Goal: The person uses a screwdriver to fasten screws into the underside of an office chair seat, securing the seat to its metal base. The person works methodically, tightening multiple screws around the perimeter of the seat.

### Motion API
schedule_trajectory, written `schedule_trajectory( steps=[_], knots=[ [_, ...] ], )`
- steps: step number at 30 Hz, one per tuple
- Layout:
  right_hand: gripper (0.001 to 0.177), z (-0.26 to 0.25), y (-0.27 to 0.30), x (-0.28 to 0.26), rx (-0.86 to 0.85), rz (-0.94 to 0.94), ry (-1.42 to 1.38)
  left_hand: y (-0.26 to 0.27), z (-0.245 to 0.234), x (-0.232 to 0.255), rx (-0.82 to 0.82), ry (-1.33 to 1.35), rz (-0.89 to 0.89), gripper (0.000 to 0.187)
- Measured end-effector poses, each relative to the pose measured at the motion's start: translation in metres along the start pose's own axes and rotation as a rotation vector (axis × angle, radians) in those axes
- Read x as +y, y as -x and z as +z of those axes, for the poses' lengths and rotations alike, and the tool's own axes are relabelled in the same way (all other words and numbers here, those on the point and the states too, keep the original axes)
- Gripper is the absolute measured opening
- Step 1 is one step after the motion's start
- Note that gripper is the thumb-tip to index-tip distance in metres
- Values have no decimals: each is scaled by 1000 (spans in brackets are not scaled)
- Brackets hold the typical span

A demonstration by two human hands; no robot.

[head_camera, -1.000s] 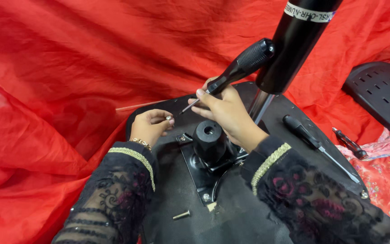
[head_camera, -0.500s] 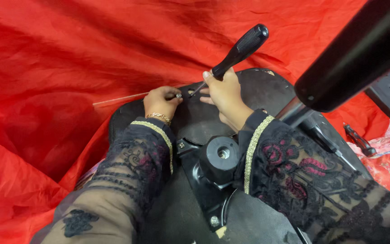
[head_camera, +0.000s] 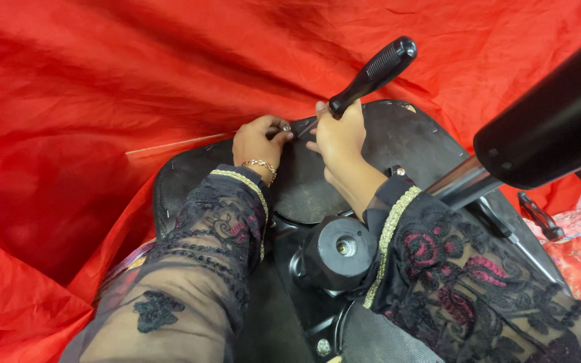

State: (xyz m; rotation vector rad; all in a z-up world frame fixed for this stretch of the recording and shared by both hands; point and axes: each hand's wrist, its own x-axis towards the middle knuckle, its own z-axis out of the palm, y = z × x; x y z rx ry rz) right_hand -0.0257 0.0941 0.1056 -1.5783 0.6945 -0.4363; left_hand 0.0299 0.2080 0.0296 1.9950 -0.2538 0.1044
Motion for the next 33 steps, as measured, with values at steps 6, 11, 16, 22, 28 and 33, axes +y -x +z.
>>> schedule_trajectory(
  steps=[6,11,16,22,28,33],
  knots=[
    [23,-2,-7,-4,6,-55,-95,5,0,0,18,-145,138,17],
    [23,-4,-9,-4,19,-112,-78,7,2,1,24,-187,84,22],
    [24,-6,-9,0,-20,-116,-44,5,1,-1,106,-235,210,19],
    [23,-6,-8,3,-35,-169,-45,3,0,-8,46,-247,264,17],
    [24,-7,-8,3,-49,-165,-67,2,3,-13,66,-261,265,17],
    [23,-7,-8,6,-53,-185,-64,1,4,-14,75,-275,291,18]
  ],
)
